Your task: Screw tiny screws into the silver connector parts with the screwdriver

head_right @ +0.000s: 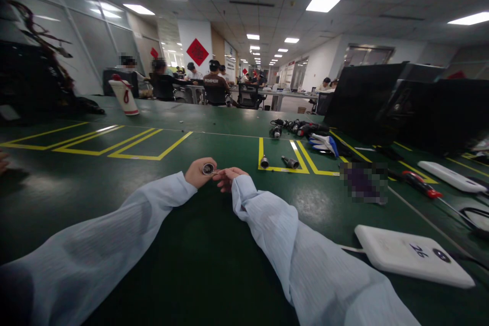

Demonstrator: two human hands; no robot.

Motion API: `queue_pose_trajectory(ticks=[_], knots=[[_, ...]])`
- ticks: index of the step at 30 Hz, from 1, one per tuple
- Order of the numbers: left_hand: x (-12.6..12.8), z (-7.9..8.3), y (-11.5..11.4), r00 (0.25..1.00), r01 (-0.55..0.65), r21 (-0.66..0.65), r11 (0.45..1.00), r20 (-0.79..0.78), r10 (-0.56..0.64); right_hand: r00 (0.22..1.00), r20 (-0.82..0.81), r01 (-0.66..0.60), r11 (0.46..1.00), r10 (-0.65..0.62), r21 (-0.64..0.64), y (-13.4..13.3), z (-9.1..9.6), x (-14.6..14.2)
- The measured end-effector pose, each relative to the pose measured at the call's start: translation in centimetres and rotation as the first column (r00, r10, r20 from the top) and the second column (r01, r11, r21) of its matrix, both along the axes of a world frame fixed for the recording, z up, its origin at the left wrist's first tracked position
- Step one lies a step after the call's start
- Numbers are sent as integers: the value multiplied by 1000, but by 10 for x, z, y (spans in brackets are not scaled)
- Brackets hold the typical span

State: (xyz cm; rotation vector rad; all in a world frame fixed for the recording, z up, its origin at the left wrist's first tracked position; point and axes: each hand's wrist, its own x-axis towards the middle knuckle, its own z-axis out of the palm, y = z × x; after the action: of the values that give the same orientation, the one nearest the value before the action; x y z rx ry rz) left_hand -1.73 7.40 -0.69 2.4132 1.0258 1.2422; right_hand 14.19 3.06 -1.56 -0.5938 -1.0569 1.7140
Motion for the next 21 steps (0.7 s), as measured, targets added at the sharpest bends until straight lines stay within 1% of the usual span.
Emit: queue_pose_trajectory(ticks=[7,11,15,18,21], knots=[[3,1,-2,994,60,-93,994,96,-51,1000,12,15,1000,-15,21,0,-1,-1],[3,1,-3,996,40,-91,995,89,-32,999,-3,41,999,-41,34,0,0,-1],[3,1,-3,997,-10,-69,998,75,15,997,-8,83,995,-82,59,-2,1,0],[3,1,-2,998,-35,-49,998,45,37,987,31,157,983,-160,100,-4,2,-2],[2,1,-2,998,-49,-12,999,-27,49,951,107,270,947,-291,177,-8,3,-5]])
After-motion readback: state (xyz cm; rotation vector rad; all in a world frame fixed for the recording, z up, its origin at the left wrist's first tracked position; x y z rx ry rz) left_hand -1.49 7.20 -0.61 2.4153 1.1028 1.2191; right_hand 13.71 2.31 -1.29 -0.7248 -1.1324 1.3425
